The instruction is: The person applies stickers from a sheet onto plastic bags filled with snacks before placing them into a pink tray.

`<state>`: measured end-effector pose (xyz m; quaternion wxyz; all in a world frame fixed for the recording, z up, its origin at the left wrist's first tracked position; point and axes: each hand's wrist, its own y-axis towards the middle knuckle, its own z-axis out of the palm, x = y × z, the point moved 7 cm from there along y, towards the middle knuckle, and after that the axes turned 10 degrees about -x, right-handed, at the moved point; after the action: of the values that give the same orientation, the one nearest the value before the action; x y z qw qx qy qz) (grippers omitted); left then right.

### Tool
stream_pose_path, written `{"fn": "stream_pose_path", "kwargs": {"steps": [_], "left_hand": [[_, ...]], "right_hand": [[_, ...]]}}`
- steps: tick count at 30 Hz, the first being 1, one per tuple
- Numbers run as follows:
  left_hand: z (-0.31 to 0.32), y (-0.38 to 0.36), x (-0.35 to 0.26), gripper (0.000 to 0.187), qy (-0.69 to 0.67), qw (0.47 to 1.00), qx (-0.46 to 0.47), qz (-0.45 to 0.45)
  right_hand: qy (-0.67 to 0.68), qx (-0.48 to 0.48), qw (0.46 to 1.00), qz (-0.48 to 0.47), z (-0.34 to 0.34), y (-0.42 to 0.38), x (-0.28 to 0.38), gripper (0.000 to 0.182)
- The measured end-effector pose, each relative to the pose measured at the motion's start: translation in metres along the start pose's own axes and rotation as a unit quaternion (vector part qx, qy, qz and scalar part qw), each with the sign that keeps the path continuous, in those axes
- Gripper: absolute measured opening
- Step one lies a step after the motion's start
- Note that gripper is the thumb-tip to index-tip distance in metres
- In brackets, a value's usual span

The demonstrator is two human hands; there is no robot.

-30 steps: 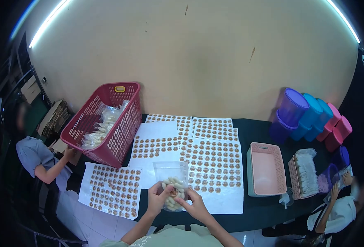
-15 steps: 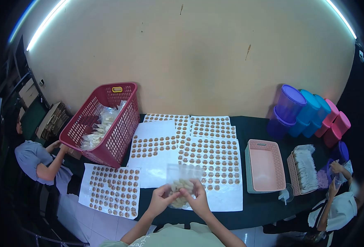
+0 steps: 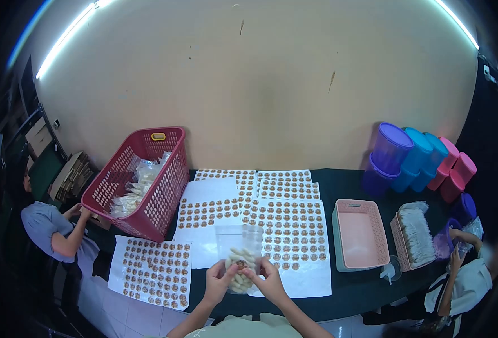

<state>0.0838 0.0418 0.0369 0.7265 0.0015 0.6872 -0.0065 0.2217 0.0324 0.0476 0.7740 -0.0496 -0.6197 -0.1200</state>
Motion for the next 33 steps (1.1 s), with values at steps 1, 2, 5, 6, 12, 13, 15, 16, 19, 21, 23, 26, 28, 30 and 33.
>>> {"fn": "stream_pose_path", "kwargs": {"steps": [1,2,5,6,12,13,15,16,19,21,23,26,28,30,33], "left_hand": [[-0.001,0.001,-0.005,0.026,-0.032,0.999,-0.014,0.010],[-0.001,0.001,-0.010,0.025,-0.063,0.997,-0.028,0.019],[0.002,0.002,-0.015,0.026,-0.108,0.994,-0.023,0.013],[0.001,0.002,-0.015,0.026,-0.137,0.990,-0.029,0.005],[-0.006,0.008,-0.011,0.025,-0.057,0.998,0.001,0.003],[-0.009,0.009,-0.014,0.025,-0.057,0.998,0.000,0.004],[-0.006,0.008,-0.025,0.024,0.203,0.972,0.069,0.094],[-0.009,0.008,-0.025,0.024,0.202,0.972,0.069,0.094],[-0.003,0.005,-0.013,0.028,0.252,0.951,0.159,0.083],[-0.001,0.005,-0.019,0.029,0.248,0.950,0.141,0.125],[0.001,0.003,-0.026,0.030,0.245,0.947,0.121,0.167],[-0.001,0.004,-0.036,0.030,0.129,0.976,0.072,0.161],[-0.006,0.009,-0.045,0.023,0.152,0.976,0.013,0.155],[-0.010,0.012,-0.036,0.016,0.159,0.974,-0.012,0.160],[-0.013,0.007,-0.063,0.010,0.243,0.918,-0.087,0.301]], "right_hand": [[-0.015,0.034,0.999,0.023,0.000,-0.002,-0.004,0.020],[-0.030,0.068,0.996,0.046,0.002,-0.004,-0.008,0.020],[-0.060,0.065,0.996,0.005,-0.003,-0.001,-0.012,0.019],[-0.081,0.069,0.994,-0.005,-0.004,-0.001,-0.015,0.018],[-0.044,0.065,0.997,-0.017,-0.003,0.002,0.001,0.033],[-0.088,0.065,0.993,-0.041,-0.011,0.008,0.002,0.045],[-0.144,0.042,0.983,-0.104,-0.021,0.017,0.029,0.037],[-0.200,0.039,0.968,-0.150,-0.022,0.017,0.045,0.031],[-0.253,0.118,0.950,-0.137,-0.012,0.011,0.052,0.015],[-0.265,0.109,0.945,-0.155,-0.008,0.008,0.049,0.012],[-0.276,0.093,0.940,-0.175,-0.003,0.005,0.051,0.009],[-0.254,0.057,0.940,-0.220,0.005,0.002,0.053,0.009],[-0.256,0.069,0.934,-0.240,0.015,0.000,0.055,0.008],[-0.237,0.075,0.941,-0.228,0.027,-0.001,0.062,0.005],[-0.282,0.090,0.925,-0.240,0.038,0.002,0.060,0.007]]}}
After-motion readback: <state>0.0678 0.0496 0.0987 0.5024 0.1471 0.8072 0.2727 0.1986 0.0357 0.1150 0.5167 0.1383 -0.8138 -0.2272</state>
